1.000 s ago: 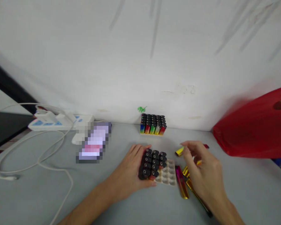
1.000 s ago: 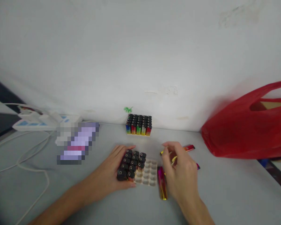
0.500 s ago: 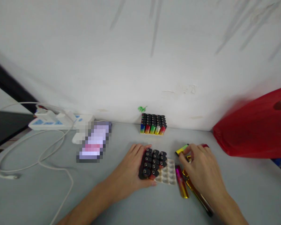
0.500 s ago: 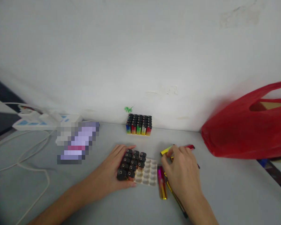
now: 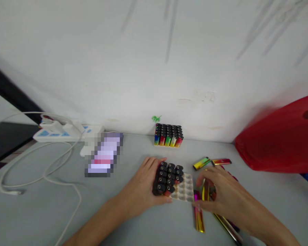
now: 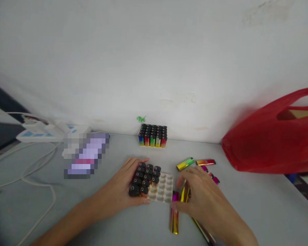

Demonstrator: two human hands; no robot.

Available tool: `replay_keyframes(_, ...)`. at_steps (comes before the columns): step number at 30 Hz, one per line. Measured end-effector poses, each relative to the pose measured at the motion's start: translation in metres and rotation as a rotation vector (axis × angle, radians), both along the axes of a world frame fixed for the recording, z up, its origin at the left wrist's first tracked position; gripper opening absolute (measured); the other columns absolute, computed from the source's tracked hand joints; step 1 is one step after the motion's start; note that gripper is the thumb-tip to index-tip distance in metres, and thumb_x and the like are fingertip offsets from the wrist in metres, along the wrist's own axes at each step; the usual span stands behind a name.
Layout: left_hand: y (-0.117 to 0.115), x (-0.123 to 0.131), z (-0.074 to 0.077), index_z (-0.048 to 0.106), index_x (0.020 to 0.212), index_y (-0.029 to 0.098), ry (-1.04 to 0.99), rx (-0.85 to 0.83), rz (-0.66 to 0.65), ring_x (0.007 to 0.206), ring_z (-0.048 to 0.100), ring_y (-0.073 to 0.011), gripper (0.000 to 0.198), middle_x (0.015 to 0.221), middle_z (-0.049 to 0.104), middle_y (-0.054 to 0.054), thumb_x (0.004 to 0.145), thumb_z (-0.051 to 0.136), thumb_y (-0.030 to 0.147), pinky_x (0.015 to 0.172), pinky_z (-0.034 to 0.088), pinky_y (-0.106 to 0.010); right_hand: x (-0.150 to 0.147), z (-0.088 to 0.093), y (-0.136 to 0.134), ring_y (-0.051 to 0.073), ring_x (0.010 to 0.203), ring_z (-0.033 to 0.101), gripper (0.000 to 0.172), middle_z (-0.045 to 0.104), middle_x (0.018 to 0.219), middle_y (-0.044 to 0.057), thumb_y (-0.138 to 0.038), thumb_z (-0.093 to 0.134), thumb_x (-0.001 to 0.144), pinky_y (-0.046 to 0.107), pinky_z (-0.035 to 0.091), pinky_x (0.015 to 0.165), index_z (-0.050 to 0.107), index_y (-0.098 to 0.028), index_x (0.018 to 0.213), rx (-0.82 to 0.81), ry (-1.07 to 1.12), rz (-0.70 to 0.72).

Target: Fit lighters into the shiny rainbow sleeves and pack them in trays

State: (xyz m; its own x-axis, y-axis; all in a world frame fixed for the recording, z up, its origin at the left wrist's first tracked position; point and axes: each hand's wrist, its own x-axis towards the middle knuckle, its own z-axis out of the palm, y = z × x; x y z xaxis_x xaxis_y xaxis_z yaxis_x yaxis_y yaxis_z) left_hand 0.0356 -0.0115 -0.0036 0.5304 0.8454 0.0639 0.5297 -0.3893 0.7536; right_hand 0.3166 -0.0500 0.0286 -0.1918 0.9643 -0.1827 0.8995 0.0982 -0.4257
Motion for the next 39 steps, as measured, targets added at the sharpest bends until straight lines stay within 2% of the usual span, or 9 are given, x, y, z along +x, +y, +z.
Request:
replay_keyframes(4, 0.000, 0.000, 0.000, 0.049, 0.150, 0.020, -0.005, 0.009, -0.006, 0.135, 0.051, -0.0362, 0.100, 0.140, 0.058, -0.013, 0.067, 0.102, 0.030, 0.121, 0.043, -0.053, -0.003, -0.004, 0.000, 0.029, 0.099, 0.061, 0.031, 0.069, 0.103, 0.005, -0.043, 0.093, 0.074, 0.036, 0.045, 0.080, 0.075, -0.025, 0.089, -0.049, 0.032, 0.030)
replay_keyframes(13, -0.001, 0.000, 0.002, 0.048, 0.150, 0.021, -0.019, -0.002, -0.001, 0.136, 0.052, -0.0361, 0.096, 0.140, 0.057, -0.013, 0.070, 0.100, 0.030, 0.121, 0.042, -0.055, -0.006, -0.009, -0.002, 0.027, 0.087, 0.063, 0.017, 0.070, 0.092, 0.003, -0.035, 0.088, 0.079, 0.034, 0.042, 0.072, 0.076, -0.025, 0.085, -0.068, 0.083, -0.013)
replay_keyframes(15, -0.001, 0.000, 0.003, 0.050, 0.147, 0.022, -0.020, -0.004, -0.006, 0.136, 0.052, -0.0362, 0.092, 0.141, 0.057, -0.013, 0.070, 0.100, 0.031, 0.121, 0.042, -0.056, -0.004, -0.006, -0.005, 0.026, 0.086, 0.063, 0.021, 0.071, 0.093, 0.002, -0.035, 0.090, 0.076, 0.033, 0.042, 0.072, 0.077, -0.026, 0.090, -0.079, 0.096, -0.013)
replay_keyframes(17, -0.001, 0.001, 0.003, 0.052, 0.145, 0.022, -0.021, -0.006, -0.003, 0.136, 0.051, -0.0365, 0.089, 0.141, 0.057, -0.013, 0.071, 0.099, 0.031, 0.121, 0.042, -0.056, -0.002, -0.003, -0.006, 0.026, 0.090, 0.063, 0.034, 0.071, 0.097, 0.001, -0.034, 0.095, 0.068, 0.033, 0.044, 0.074, 0.078, -0.027, 0.097, -0.094, 0.115, 0.004)
replay_keyframes(20, 0.000, 0.001, 0.004, 0.052, 0.145, 0.021, -0.024, -0.010, 0.003, 0.135, 0.052, -0.0368, 0.090, 0.140, 0.057, -0.013, 0.069, 0.100, 0.030, 0.121, 0.042, -0.056, 0.000, -0.003, -0.009, 0.028, 0.097, 0.062, 0.047, 0.070, 0.103, 0.000, -0.032, 0.101, 0.058, 0.034, 0.046, 0.080, 0.075, -0.027, 0.097, -0.119, 0.117, 0.044)
replay_keyframes(22, 0.000, 0.001, 0.004, 0.051, 0.146, 0.021, -0.024, -0.010, 0.004, 0.135, 0.052, -0.0366, 0.093, 0.140, 0.057, -0.013, 0.067, 0.100, 0.029, 0.121, 0.043, -0.055, -0.002, -0.003, -0.010, 0.028, 0.098, 0.062, 0.047, 0.069, 0.103, 0.000, -0.031, 0.103, 0.056, 0.035, 0.046, 0.081, 0.073, -0.026, 0.092, -0.135, 0.117, 0.064)
replay_keyframes(28, 0.000, -0.001, 0.000, 0.049, 0.149, 0.021, -0.014, 0.015, -0.006, 0.135, 0.052, -0.0361, 0.096, 0.140, 0.057, -0.013, 0.069, 0.101, 0.032, 0.121, 0.042, -0.054, -0.013, -0.001, -0.012, 0.026, 0.090, 0.061, 0.036, 0.068, 0.094, 0.000, -0.028, 0.099, 0.064, 0.034, 0.043, 0.077, 0.070, -0.023, 0.084, -0.151, 0.104, 0.043)
replay_keyframes(32, 0.001, -0.001, -0.001, 0.047, 0.151, 0.022, -0.007, 0.018, -0.022, 0.137, 0.050, -0.0367, 0.098, 0.142, 0.056, -0.013, 0.070, 0.101, 0.036, 0.122, 0.041, -0.055, -0.011, 0.000, -0.012, 0.026, 0.090, 0.062, 0.035, 0.069, 0.094, 0.000, -0.028, 0.098, 0.064, 0.033, 0.043, 0.074, 0.071, -0.024, 0.086, -0.179, 0.116, -0.005)
replay_keyframes(39, 0.000, -0.001, -0.001, 0.047, 0.150, 0.022, -0.003, 0.018, -0.014, 0.136, 0.051, -0.0355, 0.099, 0.141, 0.056, -0.012, 0.069, 0.102, 0.033, 0.121, 0.042, -0.054, -0.006, -0.003, -0.012, 0.025, 0.083, 0.062, 0.037, 0.071, 0.090, -0.001, -0.033, 0.099, 0.060, 0.031, 0.041, 0.067, 0.075, -0.026, 0.087, -0.157, 0.134, -0.010)
